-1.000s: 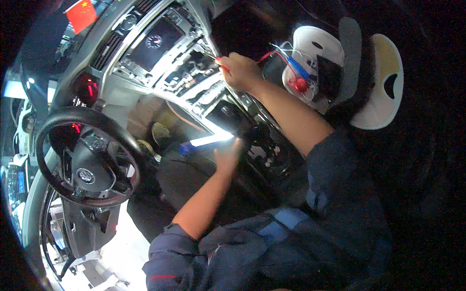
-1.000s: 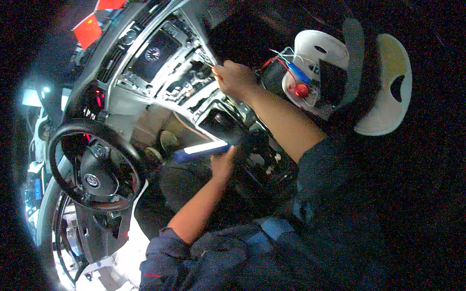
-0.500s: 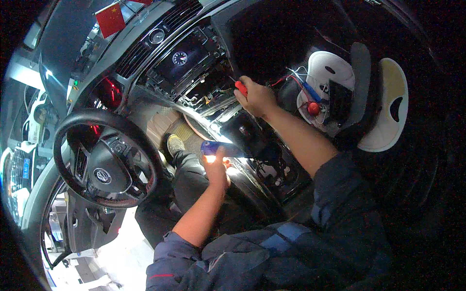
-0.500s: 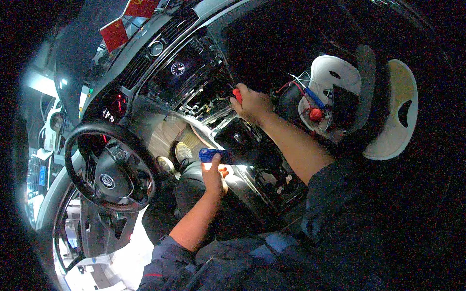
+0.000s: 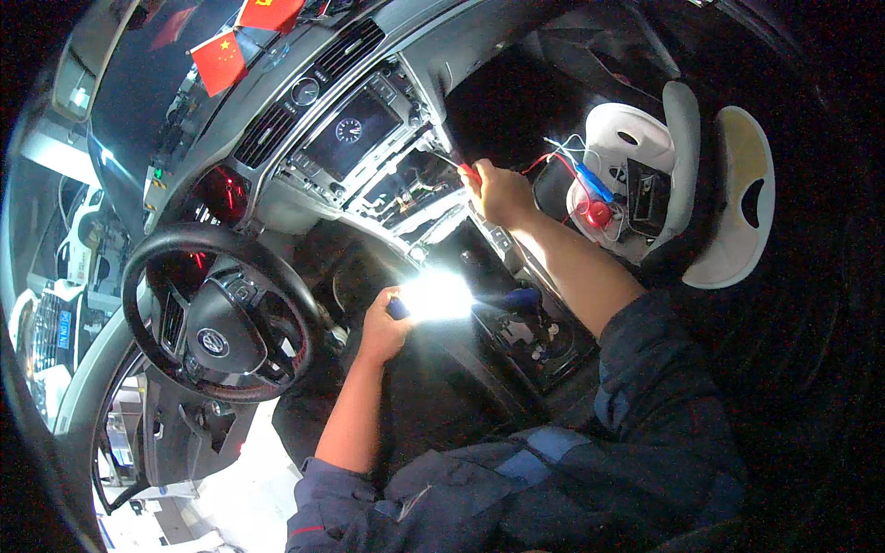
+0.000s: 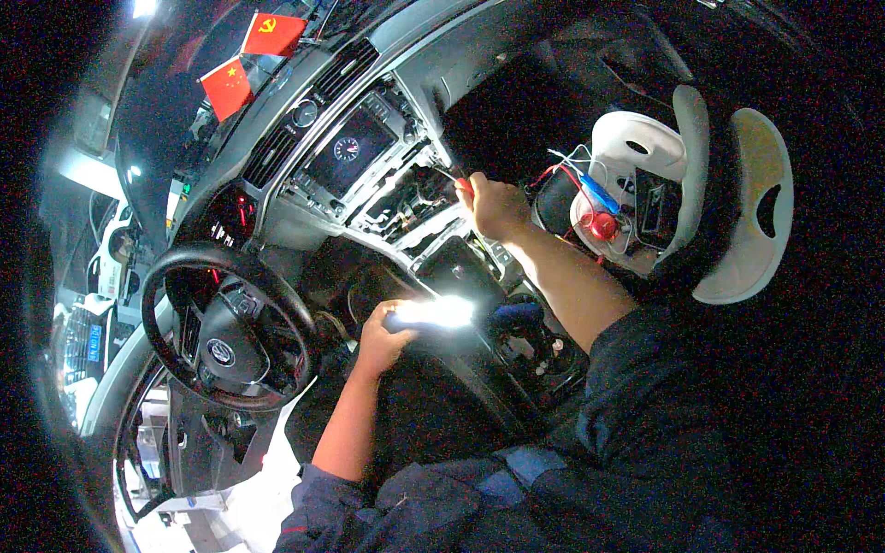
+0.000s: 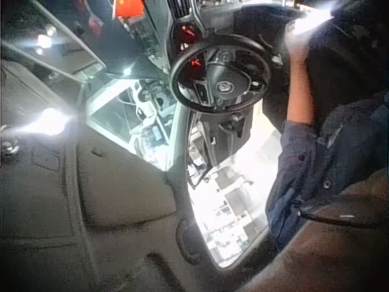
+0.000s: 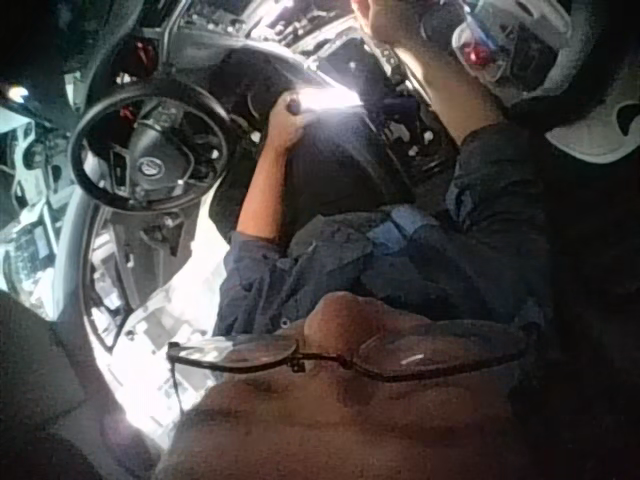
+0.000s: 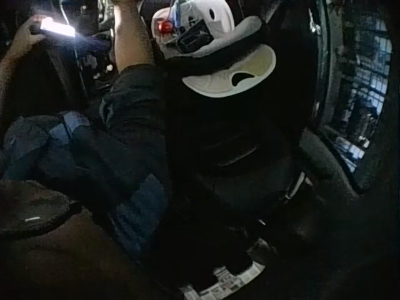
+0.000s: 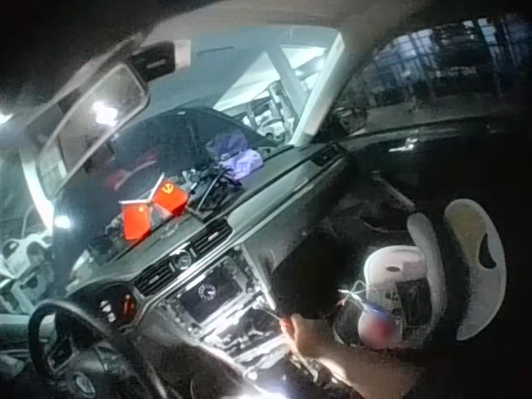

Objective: The person uses a flashlight and a screwdriver to work on the center console of a car dashboard. They remove a control panel, adjust internal components, and reattach the panel while seated in the driver's seat.

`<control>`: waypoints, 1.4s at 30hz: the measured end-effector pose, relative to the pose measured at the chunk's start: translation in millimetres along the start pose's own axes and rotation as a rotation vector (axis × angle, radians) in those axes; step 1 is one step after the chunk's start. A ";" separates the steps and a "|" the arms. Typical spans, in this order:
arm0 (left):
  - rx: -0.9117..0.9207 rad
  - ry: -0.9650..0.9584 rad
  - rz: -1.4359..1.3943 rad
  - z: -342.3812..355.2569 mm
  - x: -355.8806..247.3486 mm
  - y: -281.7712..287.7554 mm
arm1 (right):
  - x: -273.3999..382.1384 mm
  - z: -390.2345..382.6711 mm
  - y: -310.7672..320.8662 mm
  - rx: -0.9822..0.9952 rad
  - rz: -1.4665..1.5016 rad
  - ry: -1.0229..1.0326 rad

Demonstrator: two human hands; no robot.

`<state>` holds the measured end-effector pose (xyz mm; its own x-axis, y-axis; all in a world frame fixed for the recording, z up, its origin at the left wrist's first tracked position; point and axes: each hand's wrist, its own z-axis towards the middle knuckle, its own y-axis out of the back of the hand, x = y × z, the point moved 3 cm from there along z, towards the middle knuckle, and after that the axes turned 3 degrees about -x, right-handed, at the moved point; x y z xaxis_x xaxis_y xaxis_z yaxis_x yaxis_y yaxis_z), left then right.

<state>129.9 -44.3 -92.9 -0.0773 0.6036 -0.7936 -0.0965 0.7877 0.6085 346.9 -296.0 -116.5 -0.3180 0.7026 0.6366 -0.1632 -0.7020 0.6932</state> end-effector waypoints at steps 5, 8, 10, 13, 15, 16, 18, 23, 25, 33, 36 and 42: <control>0.047 0.192 0.096 3.9 4.9 0.0 | 5.2 0.3 7.0 -0.194 0.115 0.325; 0.063 0.331 -0.012 3.9 13.1 -3.2 | 8.3 -3.2 9.3 -0.241 0.043 0.401; 0.029 0.194 0.082 3.5 10.6 -1.7 | 7.5 -4.2 5.7 -0.159 0.138 0.218; 0.016 0.126 0.151 1.6 6.8 0.0 | 8.0 -2.9 1.4 -0.059 0.132 0.105; 0.031 0.136 0.182 1.2 4.1 0.4 | 11.7 -1.0 2.0 -0.060 0.032 0.252; 0.047 0.155 0.206 0.6 3.0 0.4 | 14.4 -1.3 3.6 -0.091 -0.046 0.402; 0.056 0.141 0.236 -0.1 -1.9 0.7 | 17.0 -2.4 3.3 -0.076 -0.171 0.546; -0.028 -0.071 0.302 -6.5 -29.3 -1.1 | 14.2 -3.1 1.8 -0.077 0.104 0.234; -0.079 -0.160 0.229 -8.5 -44.8 -4.3 | 13.9 -3.2 0.0 -0.086 0.147 0.195; 0.013 -0.289 0.220 -15.2 -91.5 -27.1 | 10.0 2.3 4.5 -0.220 -0.067 0.472; 0.112 -0.561 0.265 -29.3 -110.8 -34.5 | 10.4 -0.2 2.9 -0.181 0.045 0.325; 0.091 -0.650 0.327 -21.6 -143.8 -57.1 | 11.6 0.6 3.6 -0.136 0.021 0.183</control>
<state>125.1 -178.7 -13.5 0.5193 0.7387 -0.4297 -0.0843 0.5447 0.8344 343.2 -290.3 -106.4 -0.4852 0.6630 0.5700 -0.2746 -0.7345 0.6206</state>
